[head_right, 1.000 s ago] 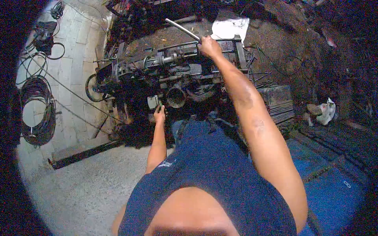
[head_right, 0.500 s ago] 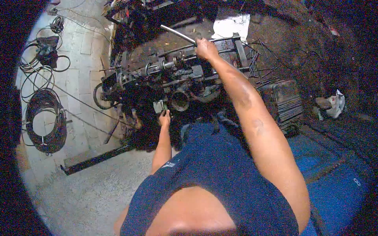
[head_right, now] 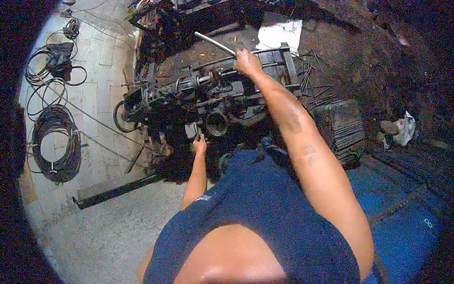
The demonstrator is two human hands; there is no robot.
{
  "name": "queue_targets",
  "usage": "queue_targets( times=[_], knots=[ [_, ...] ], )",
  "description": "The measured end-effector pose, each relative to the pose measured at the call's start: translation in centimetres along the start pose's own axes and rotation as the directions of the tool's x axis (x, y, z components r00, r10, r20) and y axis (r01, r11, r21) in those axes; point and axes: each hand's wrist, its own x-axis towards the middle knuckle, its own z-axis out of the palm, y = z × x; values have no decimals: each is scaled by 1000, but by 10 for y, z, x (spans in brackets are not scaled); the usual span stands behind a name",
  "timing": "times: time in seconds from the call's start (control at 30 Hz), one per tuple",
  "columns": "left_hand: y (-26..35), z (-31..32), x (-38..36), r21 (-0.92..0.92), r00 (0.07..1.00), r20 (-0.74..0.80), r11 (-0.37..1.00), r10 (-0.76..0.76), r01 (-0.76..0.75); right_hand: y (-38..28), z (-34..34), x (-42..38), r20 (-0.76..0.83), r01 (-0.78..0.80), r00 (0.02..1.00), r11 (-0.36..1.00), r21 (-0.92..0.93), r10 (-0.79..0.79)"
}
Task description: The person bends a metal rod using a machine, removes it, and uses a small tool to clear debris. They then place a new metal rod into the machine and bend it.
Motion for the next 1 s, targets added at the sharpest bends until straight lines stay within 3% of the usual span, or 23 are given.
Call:
queue_targets(
  times=[0.07, 0.2, 0.27, 0.37, 0.53, 0.7, 0.8, 0.9, 1.0],
  knots=[
    [14, -1, -13, 96, 999, -46, 995, 3, 1, -1, -3, -1, 7, 9, 1000, 1000, -2, -9],
    [-2, 2, -4, 103, 997, -79, 995, 18, -10, -2, -2, 1, 7, 8, 1000, 1000, -3, -8],
    [-6, 1, -4, 32, 994, -69, 996, 87, -85, 0, 3, 2, -11, -1, 1000, 1000, 6, 1],
    [-27, -1, 18, 61, 988, -13, 986, 157, -156, 0, 7, 1, -140, 39, 990, 999, 21, -36],
    [-13, 1, 0, -32, 988, -41, 988, 147, -148, -5, 0, 3, 35, -40, 999, 999, 25, 39],
    [-12, 2, 0, -100, 991, -36, 986, 130, -133, -2, -2, -1, -2, -6, 1000, 1000, 28, 6],
    [-2, 2, -11, 24, 989, -65, 991, 132, -131, 2, 4, 2, -6, 6, 1000, 999, 36, -6],
    [-2, 3, -12, -77, 986, -104, 987, 134, -142, 3, 7, 4, -9, 7, 1000, 999, 36, -7],
    [-1, 1, -13, 54, 979, -109, 985, 172, -167, 2, 7, 3, -13, 19, 1000, 999, 29, -18]
  ],
)
